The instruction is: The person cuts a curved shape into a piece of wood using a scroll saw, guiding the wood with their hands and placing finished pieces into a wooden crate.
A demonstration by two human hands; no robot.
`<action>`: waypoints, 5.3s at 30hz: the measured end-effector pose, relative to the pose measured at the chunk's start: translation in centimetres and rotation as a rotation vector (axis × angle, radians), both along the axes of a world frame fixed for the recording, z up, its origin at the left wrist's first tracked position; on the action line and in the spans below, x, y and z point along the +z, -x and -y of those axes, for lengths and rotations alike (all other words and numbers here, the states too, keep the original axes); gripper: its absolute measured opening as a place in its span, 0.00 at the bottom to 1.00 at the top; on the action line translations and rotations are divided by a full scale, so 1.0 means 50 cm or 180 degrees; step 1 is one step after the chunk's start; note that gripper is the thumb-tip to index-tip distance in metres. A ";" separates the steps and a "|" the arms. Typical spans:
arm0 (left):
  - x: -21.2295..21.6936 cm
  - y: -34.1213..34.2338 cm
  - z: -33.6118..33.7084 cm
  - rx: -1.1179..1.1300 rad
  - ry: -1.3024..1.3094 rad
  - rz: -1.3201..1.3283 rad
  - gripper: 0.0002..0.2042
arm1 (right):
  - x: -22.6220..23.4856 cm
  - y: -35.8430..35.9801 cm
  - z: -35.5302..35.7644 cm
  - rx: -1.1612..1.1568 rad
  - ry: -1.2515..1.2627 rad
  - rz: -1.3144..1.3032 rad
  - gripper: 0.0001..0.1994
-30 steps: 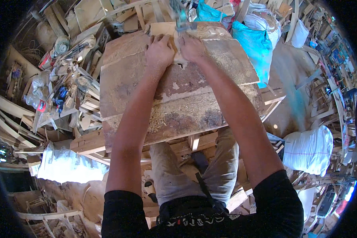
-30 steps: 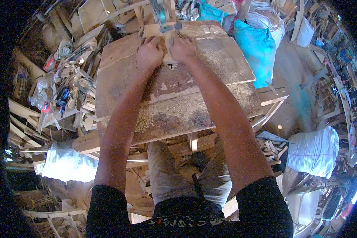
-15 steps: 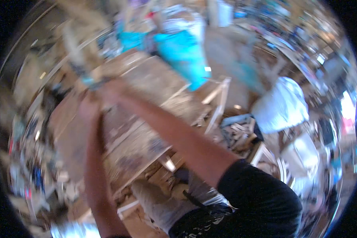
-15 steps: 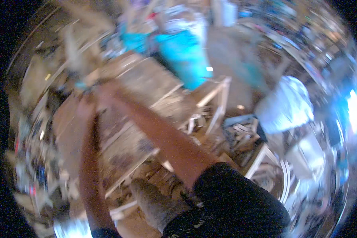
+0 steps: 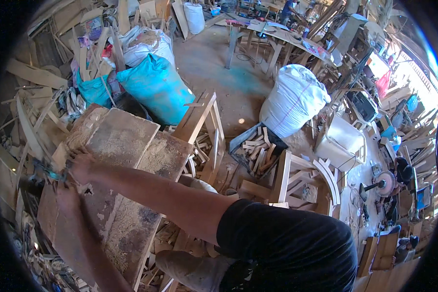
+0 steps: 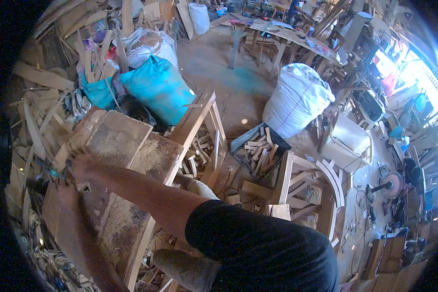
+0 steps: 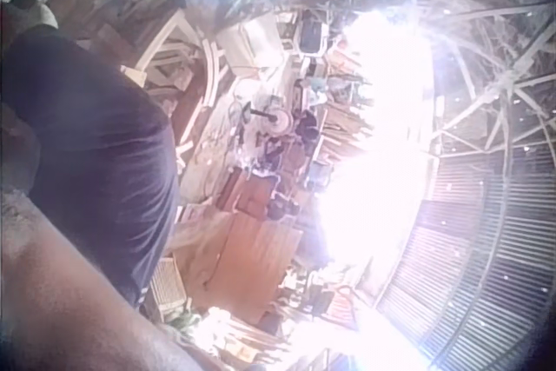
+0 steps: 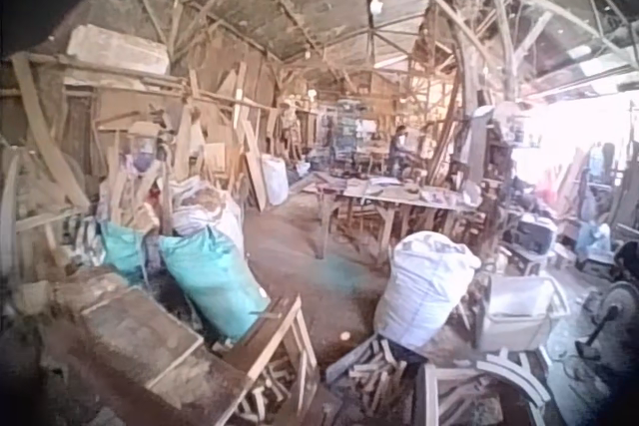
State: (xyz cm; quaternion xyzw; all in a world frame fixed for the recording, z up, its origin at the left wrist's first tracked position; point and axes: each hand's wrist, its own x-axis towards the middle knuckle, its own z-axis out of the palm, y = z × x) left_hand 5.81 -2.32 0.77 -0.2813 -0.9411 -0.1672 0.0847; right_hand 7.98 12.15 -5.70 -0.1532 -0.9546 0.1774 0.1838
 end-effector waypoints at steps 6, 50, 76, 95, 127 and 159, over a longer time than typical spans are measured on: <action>-0.118 0.166 0.090 -0.0533 -0.0401 -0.0947 0.21 | 0.075 -0.025 0.089 0.0338 0.0105 0.0368 0.22; -0.051 0.091 0.034 -0.0708 -0.0592 -0.0621 0.19 | 0.079 -0.043 0.034 -0.0083 -0.0101 0.0042 0.25; -0.039 0.102 0.212 -0.1463 -0.0418 -0.0347 0.22 | 0.124 -0.116 -0.040 0.0162 0.1001 -0.0260 0.34; -0.039 -0.139 0.383 -0.0891 -0.1396 -0.0367 0.22 | 0.074 -0.331 -0.149 -0.0173 -0.0227 0.0258 0.27; 0.014 -0.226 0.357 -0.1360 0.0578 -0.0554 0.30 | -0.428 -1.002 -0.073 -0.3177 0.1995 -0.0318 0.30; -0.082 -0.386 0.589 -0.0256 -0.0983 -0.1227 0.22 | 0.198 -0.943 0.306 0.0048 -0.1396 -0.0243 0.34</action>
